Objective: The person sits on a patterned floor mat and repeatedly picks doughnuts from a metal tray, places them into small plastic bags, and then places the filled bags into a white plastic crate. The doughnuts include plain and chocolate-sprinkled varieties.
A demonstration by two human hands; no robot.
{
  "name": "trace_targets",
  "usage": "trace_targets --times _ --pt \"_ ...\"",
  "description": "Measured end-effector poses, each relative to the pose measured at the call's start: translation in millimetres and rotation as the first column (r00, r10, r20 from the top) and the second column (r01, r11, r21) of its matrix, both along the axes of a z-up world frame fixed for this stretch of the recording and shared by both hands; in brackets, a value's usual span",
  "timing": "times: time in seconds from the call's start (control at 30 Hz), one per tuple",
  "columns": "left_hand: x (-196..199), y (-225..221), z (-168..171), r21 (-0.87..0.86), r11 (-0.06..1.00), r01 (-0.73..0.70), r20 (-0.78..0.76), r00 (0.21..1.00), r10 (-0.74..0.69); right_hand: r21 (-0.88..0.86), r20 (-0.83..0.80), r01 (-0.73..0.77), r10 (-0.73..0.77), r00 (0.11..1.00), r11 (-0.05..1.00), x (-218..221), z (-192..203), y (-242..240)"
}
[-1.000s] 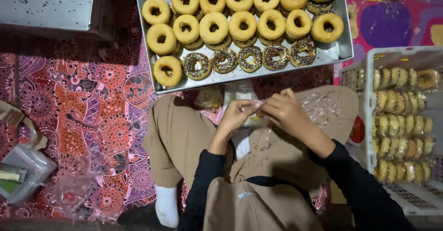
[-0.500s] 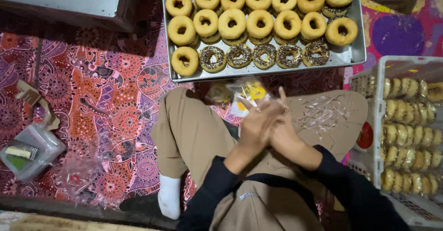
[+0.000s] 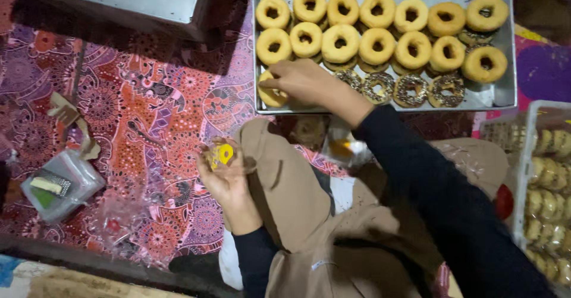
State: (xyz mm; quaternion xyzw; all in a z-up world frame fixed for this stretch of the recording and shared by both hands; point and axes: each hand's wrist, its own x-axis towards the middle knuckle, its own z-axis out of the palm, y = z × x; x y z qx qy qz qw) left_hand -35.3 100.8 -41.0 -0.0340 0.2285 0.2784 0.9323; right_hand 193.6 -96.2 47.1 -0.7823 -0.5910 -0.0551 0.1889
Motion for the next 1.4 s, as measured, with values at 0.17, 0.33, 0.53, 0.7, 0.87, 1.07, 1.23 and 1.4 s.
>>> trace_targets --times 0.17,0.33,0.53,0.7,0.87,1.07,1.23,1.4 --pt "5 -5 -5 -0.214 0.977 0.024 -0.112 0.993 -0.049 -0.254 0.190 0.014 0.035 0.981 0.967 23 -17 38" --pt "15 -10 -13 -0.314 0.949 0.018 -0.042 0.999 -0.033 0.048 -0.166 0.080 -0.071 0.983 0.996 -1 26 -7" --pt "21 -64 -4 -0.148 0.983 0.112 0.030 0.994 -0.108 0.465 -0.640 0.519 -0.133 0.756 0.717 -157 39 -97" --pt "15 -161 55 0.075 0.978 0.194 0.229 0.951 -0.206 -0.110 -0.654 0.788 -0.641 0.402 0.606 -217 34 -109" --pt "12 -186 104 0.369 0.902 0.225 0.201 0.928 -0.313 0.275 -0.602 0.585 -0.338 0.723 0.763 -205 65 -126" --pt "-23 -215 99 0.445 0.774 0.451 -0.355 0.882 -0.310 0.416 -0.714 0.642 -0.206 0.669 0.644 -218 85 -146" --pt "-40 -207 118 0.969 0.001 0.246 -0.244 0.961 -0.130 0.263 -0.616 0.129 0.063 0.785 0.956 -192 109 -185" --pt "-44 -181 175 0.800 -0.600 0.024 -0.101 0.990 -0.096 0.422 -0.820 0.536 0.054 0.570 0.731 -203 127 -213"
